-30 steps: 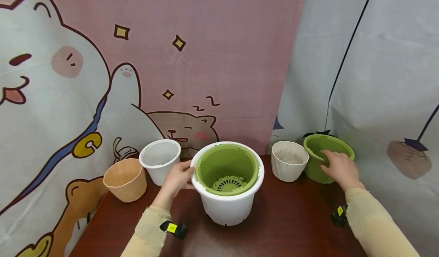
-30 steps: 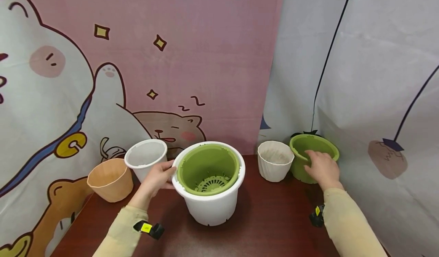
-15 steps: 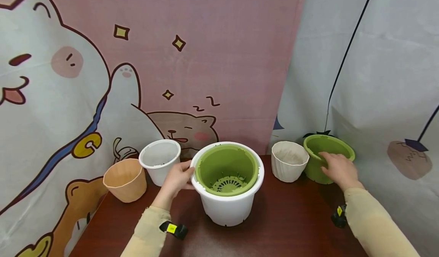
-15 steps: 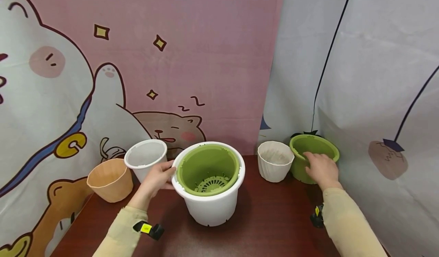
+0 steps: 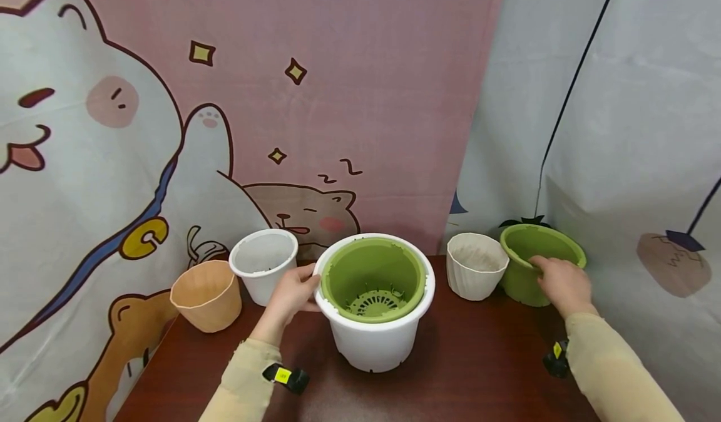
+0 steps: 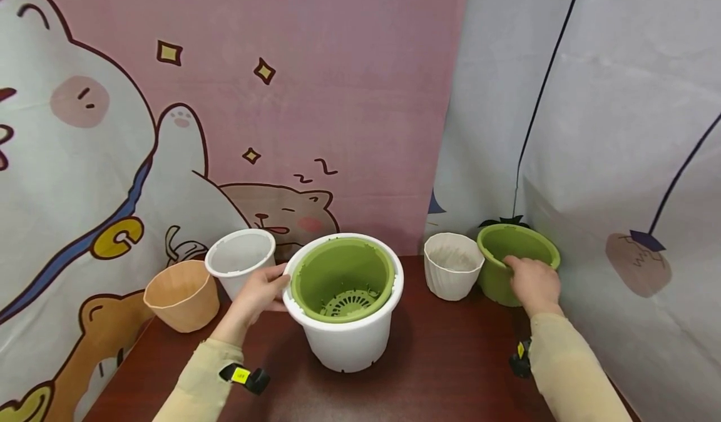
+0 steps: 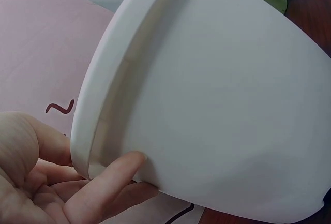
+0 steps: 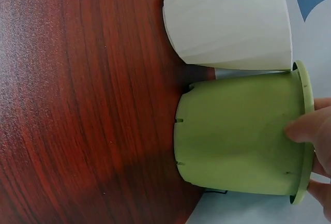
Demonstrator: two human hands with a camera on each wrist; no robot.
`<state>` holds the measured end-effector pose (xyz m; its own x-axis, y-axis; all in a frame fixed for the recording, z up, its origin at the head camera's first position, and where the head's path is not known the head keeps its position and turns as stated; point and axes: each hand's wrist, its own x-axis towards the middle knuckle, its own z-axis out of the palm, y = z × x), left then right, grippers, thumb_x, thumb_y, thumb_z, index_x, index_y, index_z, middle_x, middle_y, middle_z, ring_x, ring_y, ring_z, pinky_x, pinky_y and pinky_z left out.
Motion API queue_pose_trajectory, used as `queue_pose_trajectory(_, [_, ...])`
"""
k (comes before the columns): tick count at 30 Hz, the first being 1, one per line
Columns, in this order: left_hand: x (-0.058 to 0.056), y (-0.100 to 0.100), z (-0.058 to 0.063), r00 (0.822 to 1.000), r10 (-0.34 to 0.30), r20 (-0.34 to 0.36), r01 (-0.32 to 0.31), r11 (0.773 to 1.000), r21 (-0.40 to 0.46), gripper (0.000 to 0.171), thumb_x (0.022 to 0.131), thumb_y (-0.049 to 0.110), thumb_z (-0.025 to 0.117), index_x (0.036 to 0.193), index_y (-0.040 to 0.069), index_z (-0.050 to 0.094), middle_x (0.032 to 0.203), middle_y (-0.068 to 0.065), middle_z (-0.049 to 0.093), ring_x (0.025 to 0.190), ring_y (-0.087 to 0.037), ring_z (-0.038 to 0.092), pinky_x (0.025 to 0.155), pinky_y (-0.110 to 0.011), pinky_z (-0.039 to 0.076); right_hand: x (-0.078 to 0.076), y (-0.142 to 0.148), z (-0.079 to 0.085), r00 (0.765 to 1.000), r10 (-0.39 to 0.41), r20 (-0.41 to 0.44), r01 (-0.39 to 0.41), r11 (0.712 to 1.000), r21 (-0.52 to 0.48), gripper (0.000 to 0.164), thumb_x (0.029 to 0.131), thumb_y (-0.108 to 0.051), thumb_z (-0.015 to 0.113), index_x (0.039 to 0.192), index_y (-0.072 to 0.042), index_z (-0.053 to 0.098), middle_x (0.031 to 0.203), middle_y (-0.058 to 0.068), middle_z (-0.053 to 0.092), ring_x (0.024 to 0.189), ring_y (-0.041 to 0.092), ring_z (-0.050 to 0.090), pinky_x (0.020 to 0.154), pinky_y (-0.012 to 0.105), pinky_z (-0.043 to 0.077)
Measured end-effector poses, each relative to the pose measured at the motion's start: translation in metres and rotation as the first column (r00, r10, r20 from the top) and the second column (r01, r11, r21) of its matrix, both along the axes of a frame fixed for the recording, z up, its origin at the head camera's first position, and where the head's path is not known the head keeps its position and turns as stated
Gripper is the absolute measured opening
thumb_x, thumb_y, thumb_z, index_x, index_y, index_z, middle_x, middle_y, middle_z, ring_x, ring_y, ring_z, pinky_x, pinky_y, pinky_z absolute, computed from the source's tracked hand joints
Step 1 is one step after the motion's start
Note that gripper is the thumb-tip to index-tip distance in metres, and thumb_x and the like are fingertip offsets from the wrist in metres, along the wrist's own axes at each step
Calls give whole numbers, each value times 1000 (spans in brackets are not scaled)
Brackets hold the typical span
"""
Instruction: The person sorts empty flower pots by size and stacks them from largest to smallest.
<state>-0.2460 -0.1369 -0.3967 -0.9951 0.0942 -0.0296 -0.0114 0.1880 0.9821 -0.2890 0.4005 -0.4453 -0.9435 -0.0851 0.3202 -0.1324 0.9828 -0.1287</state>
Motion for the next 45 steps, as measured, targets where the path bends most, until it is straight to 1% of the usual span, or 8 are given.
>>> queue_pose_trajectory(3, [0,0,0,1000,-6,-3,6,1000,-4,39,103,3,46,140,-8,50,111,-29,64,79,-31,70,63,-44,62,2,1,-2,1000,-24,-21,24,1000,-6,33,83,-2,69,116,-3,66,96,27,66,74,46,61,53,58,49])
queue_pose_trajectory(9, [-1,0,-1,1000,0,-1,0,1000,-4,39,102,2,47,140,-8,50,110,-29,65,79,-31,70,63,-44,62,5,4,-5,997,-44,-56,42,998,-37,30,85,-3,65,115,-6,68,98,27,66,75,47,60,50,57,47])
queue_pose_trajectory(15, [0,0,1,1000,-3,8,3,1000,-6,40,103,3,47,141,-7,48,114,-30,63,80,-31,70,63,-44,62,13,9,-2,995,-61,-75,57,997,-55,31,84,-1,65,115,-6,66,101,29,64,76,48,59,47,56,46])
queue_pose_trajectory(20, [1,0,1,1000,-1,8,1,1000,-4,40,103,3,47,141,-7,48,114,-30,63,81,-31,70,63,-44,62,21,11,7,995,-74,-72,69,995,-72,32,85,-1,66,117,-6,65,101,30,63,73,47,59,46,55,46])
queue_pose_trajectory(26, [1,1,1,1000,1,7,-1,1000,-1,40,103,4,47,141,-7,48,114,-31,63,80,-31,70,63,-45,62,32,15,16,995,-101,-16,99,990,-103,34,88,-3,64,122,-7,63,108,31,61,79,51,58,47,55,46])
queue_pose_trajectory(34, [1,1,1,1000,-2,3,2,1000,0,40,103,4,47,141,-7,48,113,-32,63,80,-32,70,62,-45,62,44,19,27,995,-102,-2,101,988,-117,35,88,-1,61,123,-5,62,111,33,61,90,51,58,44,45,45])
queue_pose_trajectory(41, [0,1,-1,1000,5,-5,-5,1000,5,39,102,2,47,139,-8,51,108,-29,65,78,-31,70,62,-44,62,54,19,47,996,-93,-10,91,989,-121,32,90,-4,62,122,-6,62,111,34,60,89,53,58,46,50,47])
queue_pose_trajectory(45, [-1,1,-2,1000,12,-18,-12,1000,11,38,101,0,47,137,-8,53,100,-26,67,75,-30,69,61,-44,62,57,18,60,996,-85,-13,83,990,-117,32,89,-1,59,120,-6,64,109,34,61,87,52,58,44,46,45])
